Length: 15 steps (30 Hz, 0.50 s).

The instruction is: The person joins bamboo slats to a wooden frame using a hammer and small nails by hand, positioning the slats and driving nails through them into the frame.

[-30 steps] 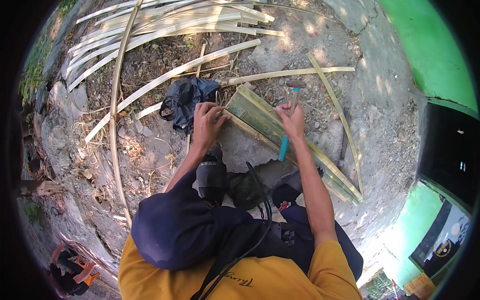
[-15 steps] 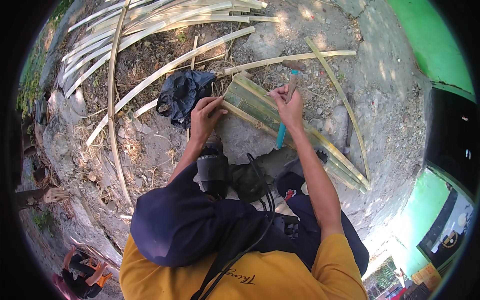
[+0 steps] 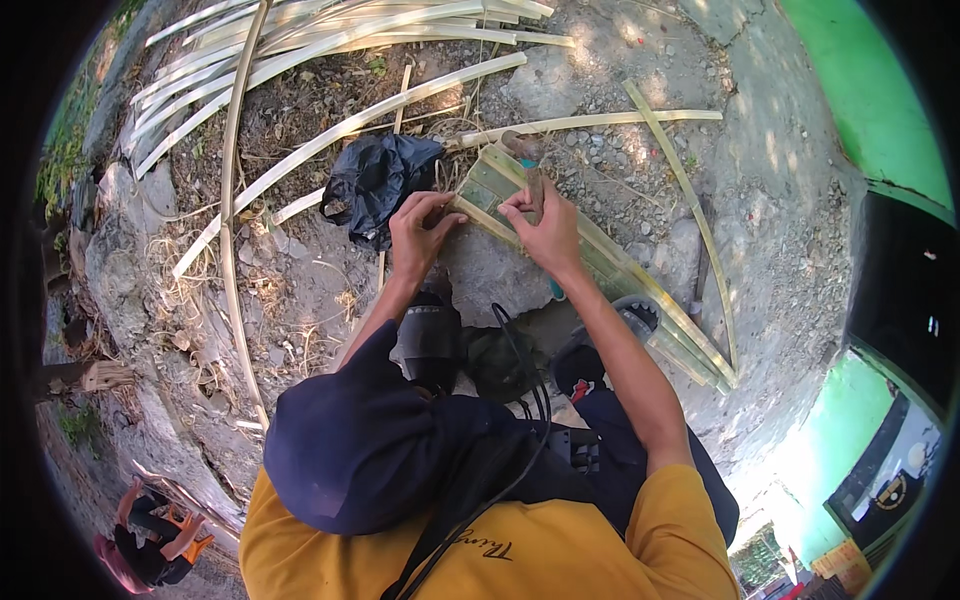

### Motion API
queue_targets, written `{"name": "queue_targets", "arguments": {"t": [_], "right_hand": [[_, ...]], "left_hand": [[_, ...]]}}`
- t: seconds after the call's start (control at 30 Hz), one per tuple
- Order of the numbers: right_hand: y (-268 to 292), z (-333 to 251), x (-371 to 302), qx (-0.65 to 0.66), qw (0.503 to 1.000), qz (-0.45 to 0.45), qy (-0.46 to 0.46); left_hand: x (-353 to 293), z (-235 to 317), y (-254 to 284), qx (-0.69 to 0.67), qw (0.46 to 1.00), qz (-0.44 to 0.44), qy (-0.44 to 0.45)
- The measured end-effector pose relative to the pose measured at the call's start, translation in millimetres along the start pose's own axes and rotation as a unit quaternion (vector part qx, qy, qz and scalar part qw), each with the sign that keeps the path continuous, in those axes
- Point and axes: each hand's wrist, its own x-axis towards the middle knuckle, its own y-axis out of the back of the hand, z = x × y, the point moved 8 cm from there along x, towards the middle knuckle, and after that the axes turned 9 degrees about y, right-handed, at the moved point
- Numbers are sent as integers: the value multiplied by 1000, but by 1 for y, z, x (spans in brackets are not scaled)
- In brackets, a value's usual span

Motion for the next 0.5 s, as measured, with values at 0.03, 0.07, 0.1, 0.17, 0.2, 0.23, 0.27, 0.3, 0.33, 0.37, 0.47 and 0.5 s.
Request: {"name": "queue_targets", "arguments": {"t": [0.03,0.07,0.1,0.17,0.2,0.23,0.27,0.3,0.33,0.37,0.47,0.5], "right_hand": [[-1,-2,1,-18,1000,-11,13],[-1,-4,1,-36,999,-22,26],[1,-4,2,-37,999,-21,25],[4,-2,3,-33,999,-21,17],[6,-1,4,-33,999,-20,18],[9,-1,6,-28,999,-14,17],[11,-1,7,-22,1000,-8,17],[15,-1,8,-23,1000,-7,17],[20,0,9,-19,1000,4,17],[24,0,10,-14,1000,14,17],[26,1,10,2,1000,30,8],[27,3,10,1,999,31,7]], "left_hand": [[0,1,0,-1,1000,5,-16],[0,2,0,-3,999,11,-33],[0,3,0,-4,999,10,-33],[0,4,-1,3,999,11,-40],[0,4,-1,3,999,11,-41],[0,3,0,5,999,13,-41],[-1,2,1,7,999,15,-42],[-1,3,0,6,999,15,-43],[-1,4,-1,5,999,15,-49],[-1,5,-2,4,998,16,-54],[0,-1,-4,5,997,10,-71],[0,1,-4,4,997,9,-71]]}}
